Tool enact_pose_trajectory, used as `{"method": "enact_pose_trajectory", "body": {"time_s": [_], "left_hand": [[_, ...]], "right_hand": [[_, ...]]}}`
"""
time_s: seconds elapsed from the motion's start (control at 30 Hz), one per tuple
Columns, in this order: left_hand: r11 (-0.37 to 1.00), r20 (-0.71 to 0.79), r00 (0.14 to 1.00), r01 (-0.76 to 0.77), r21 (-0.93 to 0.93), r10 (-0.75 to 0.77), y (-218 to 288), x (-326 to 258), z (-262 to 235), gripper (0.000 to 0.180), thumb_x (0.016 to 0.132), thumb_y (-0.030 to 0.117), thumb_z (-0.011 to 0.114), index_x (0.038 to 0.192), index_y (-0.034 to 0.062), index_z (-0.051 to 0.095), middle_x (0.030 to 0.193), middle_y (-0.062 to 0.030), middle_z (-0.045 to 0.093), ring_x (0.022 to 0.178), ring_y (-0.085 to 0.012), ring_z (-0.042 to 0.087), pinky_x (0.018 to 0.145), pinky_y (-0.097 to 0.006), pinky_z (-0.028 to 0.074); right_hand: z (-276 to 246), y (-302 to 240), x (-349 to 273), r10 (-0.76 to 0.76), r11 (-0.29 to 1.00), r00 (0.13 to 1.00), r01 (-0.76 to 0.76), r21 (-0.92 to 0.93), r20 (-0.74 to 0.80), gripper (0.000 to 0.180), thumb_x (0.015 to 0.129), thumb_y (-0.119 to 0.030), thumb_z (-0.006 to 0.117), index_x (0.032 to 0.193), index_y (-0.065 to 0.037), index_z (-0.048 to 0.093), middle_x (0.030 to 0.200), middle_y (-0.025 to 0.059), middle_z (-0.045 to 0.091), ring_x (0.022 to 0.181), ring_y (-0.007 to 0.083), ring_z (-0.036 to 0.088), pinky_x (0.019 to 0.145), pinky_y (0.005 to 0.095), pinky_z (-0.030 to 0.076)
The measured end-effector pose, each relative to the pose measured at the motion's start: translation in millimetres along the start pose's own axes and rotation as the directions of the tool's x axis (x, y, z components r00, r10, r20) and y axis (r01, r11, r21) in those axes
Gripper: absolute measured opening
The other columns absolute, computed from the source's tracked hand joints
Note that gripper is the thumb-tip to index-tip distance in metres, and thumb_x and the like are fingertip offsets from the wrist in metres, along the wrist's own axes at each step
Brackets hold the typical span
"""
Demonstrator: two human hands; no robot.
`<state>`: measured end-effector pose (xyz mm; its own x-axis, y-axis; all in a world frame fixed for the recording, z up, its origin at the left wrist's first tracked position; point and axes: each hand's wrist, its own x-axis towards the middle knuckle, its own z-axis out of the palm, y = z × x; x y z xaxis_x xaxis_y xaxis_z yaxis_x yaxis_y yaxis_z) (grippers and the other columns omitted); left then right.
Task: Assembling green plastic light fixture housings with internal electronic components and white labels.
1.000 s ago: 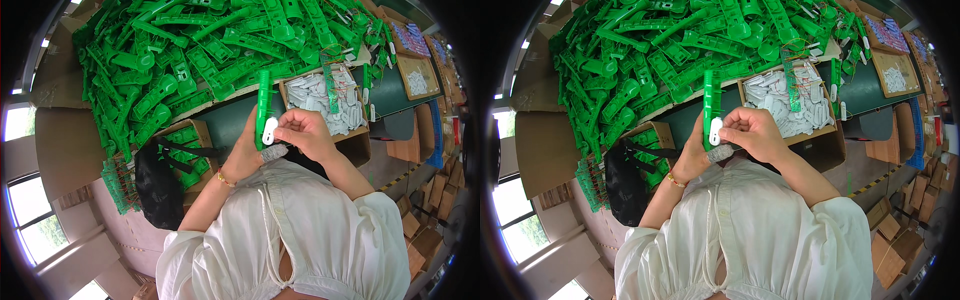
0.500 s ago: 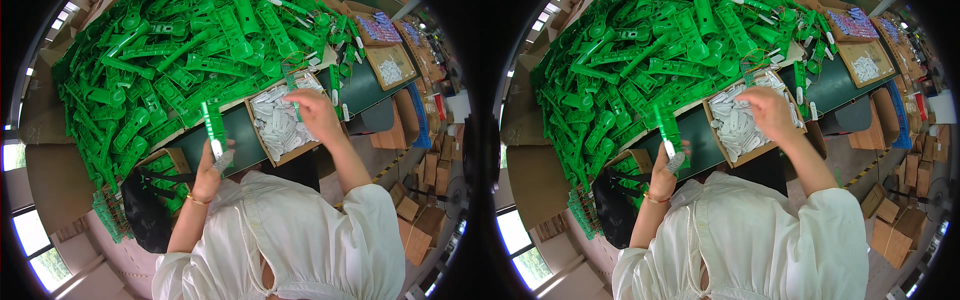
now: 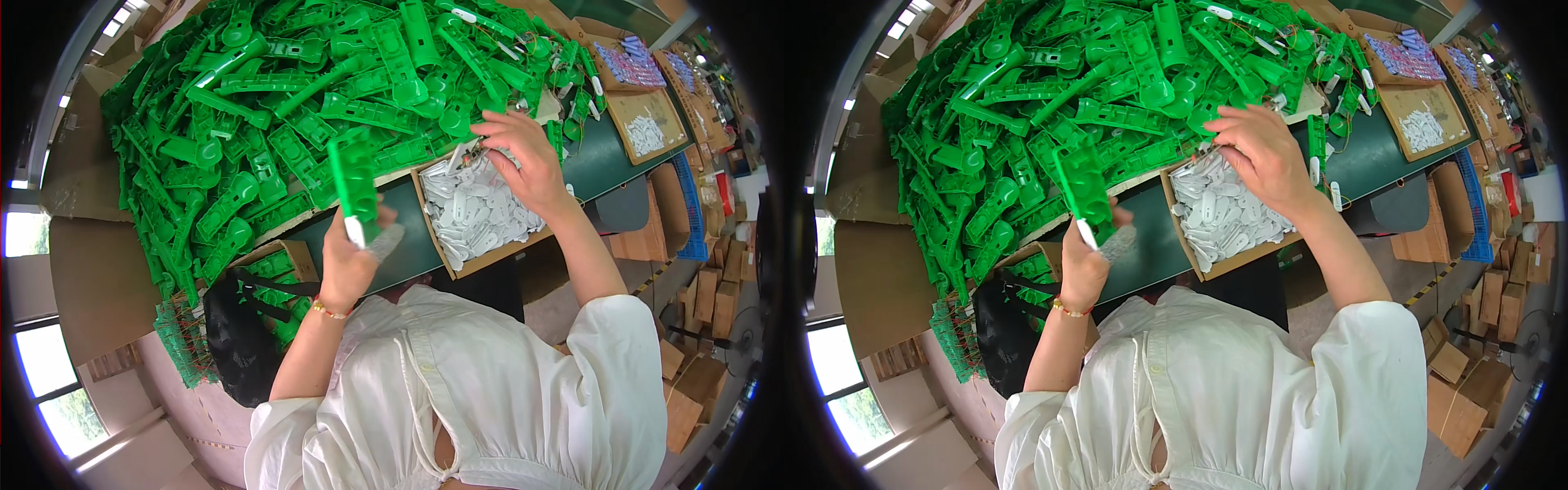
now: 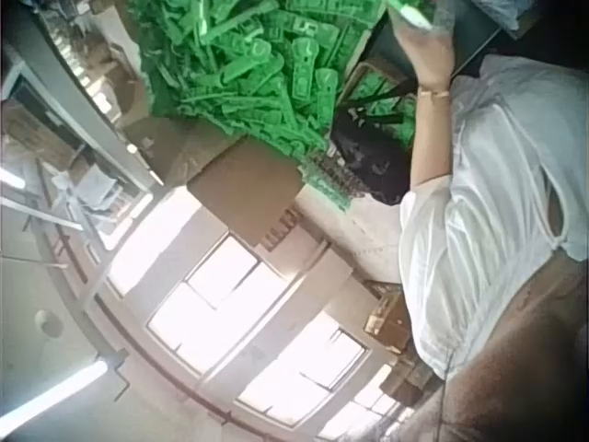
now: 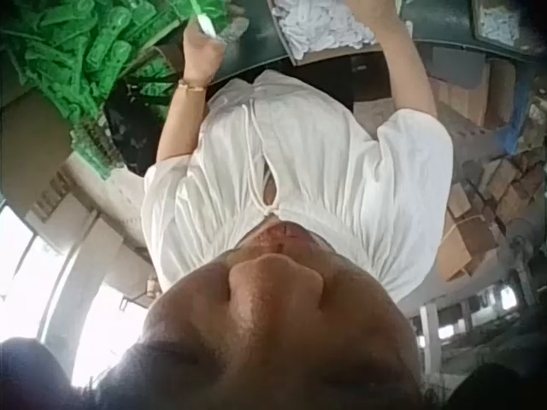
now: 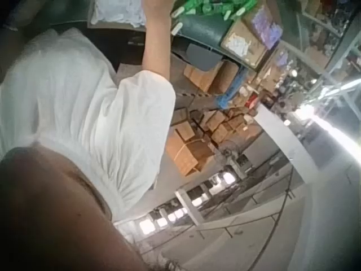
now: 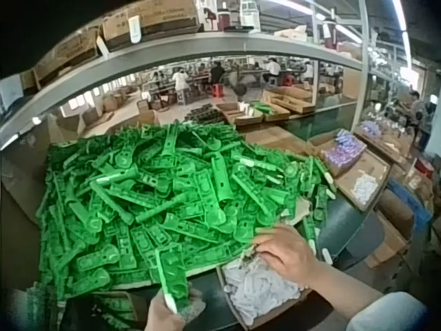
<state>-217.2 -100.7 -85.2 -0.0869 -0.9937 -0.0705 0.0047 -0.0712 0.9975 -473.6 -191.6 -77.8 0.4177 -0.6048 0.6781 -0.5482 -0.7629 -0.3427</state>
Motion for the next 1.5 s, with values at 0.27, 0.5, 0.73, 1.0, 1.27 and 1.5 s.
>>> {"method": "enact_pose_trajectory", "body": {"time_s": [0.27, 0.5, 0.73, 1.0, 1.27, 1.5], "left_hand": [[0.959, -0.015, 0.962, -0.269, 0.085, 0.271, 22.2, 34.6, 30.6, 0.042, 0.068, -0.001, 0.071, 0.106, 0.0000, 0.052, 0.096, -0.0050, 0.063, 0.086, -0.0144, 0.057, 0.081, -0.026, 0.044], [0.957, -0.150, 0.953, -0.279, -0.082, 0.265, 12.8, 39.0, 25.2, 0.047, 0.068, -0.005, 0.070, 0.108, 0.0001, 0.047, 0.089, -0.0054, 0.060, 0.081, -0.0118, 0.055, 0.075, -0.026, 0.045], [0.923, -0.352, 0.882, -0.369, -0.108, 0.312, 7.8, 44.0, 21.0, 0.048, 0.068, -0.004, 0.071, 0.109, 0.0010, 0.046, 0.091, -0.0046, 0.058, 0.079, -0.0110, 0.054, 0.074, -0.025, 0.044], [0.715, -0.032, 0.992, 0.063, -0.696, -0.119, -8.8, 30.5, -20.3, 0.055, 0.088, 0.050, 0.045, 0.119, 0.0050, 0.046, 0.095, -0.0096, 0.059, 0.083, -0.0179, 0.058, 0.072, -0.034, 0.050], [0.698, 0.072, 0.996, 0.091, -0.710, -0.057, 0.3, 10.5, -18.7, 0.051, 0.095, 0.045, 0.028, 0.118, 0.0041, 0.047, 0.106, -0.0084, 0.057, 0.097, -0.0194, 0.055, 0.086, -0.035, 0.043], [0.825, 0.048, 0.996, -0.030, -0.564, 0.069, 0.3, 5.3, -22.6, 0.067, 0.091, 0.058, 0.021, 0.136, 0.0081, 0.028, 0.125, -0.0067, 0.048, 0.113, -0.0203, 0.046, 0.097, -0.036, 0.035]], "right_hand": [[6.1, -32.1, 14.1, -0.142, 0.990, 0.988, 0.141, 0.015, 0.063, 0.024, 0.068, 0.003, 0.066, 0.088, -0.006, 0.058, 0.091, 0.0064, 0.063, 0.083, 0.0243, 0.059, 0.089, 0.0449, 0.041], [15.5, -22.6, 25.1, -0.068, 0.954, 0.970, -0.005, 0.301, 0.232, 0.014, 0.075, -0.003, 0.062, 0.088, -0.005, 0.058, 0.086, 0.0064, 0.060, 0.080, 0.0258, 0.056, 0.074, 0.0377, 0.044], [31.4, -49.9, 31.3, -0.087, 0.991, 0.991, 0.075, 0.112, 0.106, 0.041, 0.060, -0.003, 0.072, 0.095, -0.003, 0.051, 0.091, 0.0109, 0.057, 0.079, 0.0271, 0.058, 0.061, 0.0337, 0.048], [23.0, -77.9, 40.6, -0.064, 0.927, 0.975, -0.020, 0.373, 0.212, 0.034, 0.062, -0.001, 0.073, 0.093, -0.002, 0.059, 0.087, 0.0102, 0.057, 0.071, 0.0230, 0.059, 0.058, 0.0306, 0.048], [39.2, -109.2, 43.1, -0.221, 0.975, 0.957, 0.222, 0.013, 0.188, 0.022, 0.067, -0.007, 0.061, 0.088, 0.001, 0.059, 0.087, 0.0069, 0.054, 0.074, 0.0188, 0.056, 0.055, 0.0272, 0.048], [37.4, -121.6, 40.9, -0.208, 0.973, 0.947, 0.226, -0.044, 0.245, 0.024, 0.066, -0.009, 0.060, 0.087, 0.003, 0.059, 0.084, 0.0081, 0.051, 0.073, 0.0178, 0.054, 0.054, 0.0261, 0.047]]}}
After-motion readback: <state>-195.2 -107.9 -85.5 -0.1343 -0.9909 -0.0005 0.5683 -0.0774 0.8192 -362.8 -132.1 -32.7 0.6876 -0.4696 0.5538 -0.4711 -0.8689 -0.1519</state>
